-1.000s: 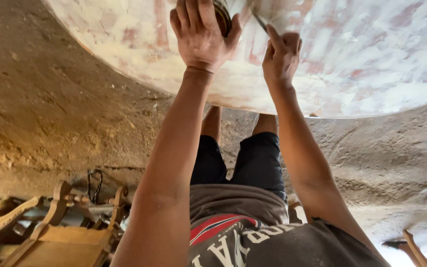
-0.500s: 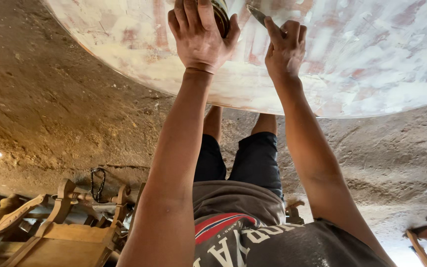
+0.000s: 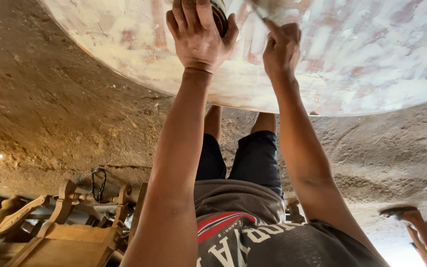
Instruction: The person uses a putty knife to scoop wood filler from a can and spread it onto a large circular wooden tabletop. They repeatedly apply the filler across the surface, moving around the table to cover different areas.
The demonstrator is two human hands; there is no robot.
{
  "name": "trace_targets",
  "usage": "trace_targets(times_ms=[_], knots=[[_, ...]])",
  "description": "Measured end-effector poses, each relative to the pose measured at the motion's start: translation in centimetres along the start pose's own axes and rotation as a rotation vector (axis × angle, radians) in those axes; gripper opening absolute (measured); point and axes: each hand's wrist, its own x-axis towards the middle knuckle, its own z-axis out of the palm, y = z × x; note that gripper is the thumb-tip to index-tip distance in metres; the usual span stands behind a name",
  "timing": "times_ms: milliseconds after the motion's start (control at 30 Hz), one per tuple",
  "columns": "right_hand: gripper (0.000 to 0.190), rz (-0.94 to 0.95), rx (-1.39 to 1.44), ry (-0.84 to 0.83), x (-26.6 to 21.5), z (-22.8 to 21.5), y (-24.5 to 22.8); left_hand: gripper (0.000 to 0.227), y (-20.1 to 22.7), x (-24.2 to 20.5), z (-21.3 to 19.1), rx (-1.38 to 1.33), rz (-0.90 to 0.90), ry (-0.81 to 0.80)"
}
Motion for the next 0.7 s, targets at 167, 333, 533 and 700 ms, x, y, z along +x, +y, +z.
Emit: trace_targets(times_ms=[167,333,533,700], knots=[[0.034,-0.029,0.044,-0.051,-1.0,0.8,0.7,0.083,-0.1,-0.2,-0.1,-0.038,0.007,-0.008],[0.03,0.184,0.04,0.153,-0.4,1.3,3.1,0.086,-0.5,-0.5,0.7,-0.013,0.033,0.004],[0.037,-0.015,-0.017,0.088,-0.2,3.2,2.2,0.083,-0.4,-0.7,0.6,0.02,0.026,-0.016],[0.024,0.012,0.031,0.057,-2.5,1.1,2.5,0.083,-0.3,-0.9,0.6,0.009,0.025,-0.025]])
